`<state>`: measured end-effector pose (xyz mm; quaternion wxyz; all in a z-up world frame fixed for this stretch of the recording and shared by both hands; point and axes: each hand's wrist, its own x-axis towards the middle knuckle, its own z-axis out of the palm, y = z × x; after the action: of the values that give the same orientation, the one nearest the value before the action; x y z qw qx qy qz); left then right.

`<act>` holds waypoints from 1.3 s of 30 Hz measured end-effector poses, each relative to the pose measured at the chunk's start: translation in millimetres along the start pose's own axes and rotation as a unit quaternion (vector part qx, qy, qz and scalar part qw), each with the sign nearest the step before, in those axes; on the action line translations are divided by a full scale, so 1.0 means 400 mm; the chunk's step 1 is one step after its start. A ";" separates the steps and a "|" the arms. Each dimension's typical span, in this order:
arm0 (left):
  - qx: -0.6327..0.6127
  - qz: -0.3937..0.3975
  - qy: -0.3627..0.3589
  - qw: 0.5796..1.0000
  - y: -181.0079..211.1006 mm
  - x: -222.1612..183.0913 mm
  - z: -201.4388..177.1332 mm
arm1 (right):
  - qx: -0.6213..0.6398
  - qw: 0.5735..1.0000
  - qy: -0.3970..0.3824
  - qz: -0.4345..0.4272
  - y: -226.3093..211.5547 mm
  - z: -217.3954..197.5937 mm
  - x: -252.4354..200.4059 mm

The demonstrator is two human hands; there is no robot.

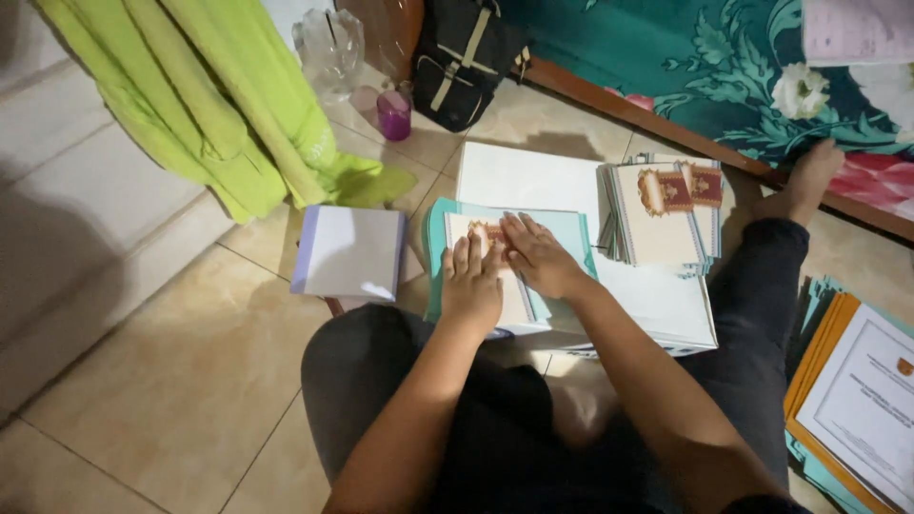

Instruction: Folding printed document covers and stacking them into a box.

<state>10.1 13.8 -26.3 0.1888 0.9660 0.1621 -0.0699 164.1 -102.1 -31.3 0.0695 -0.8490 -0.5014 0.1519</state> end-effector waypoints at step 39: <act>-0.012 0.164 -0.020 0.986 0.068 -0.008 -0.032 | -0.217 0.862 0.290 0.356 0.377 0.033 -0.273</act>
<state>17.2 -5.9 -4.6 0.2125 0.9756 -0.0015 -0.0556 235.8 -271.4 -64.1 -0.0331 -0.9689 -0.1429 -0.1995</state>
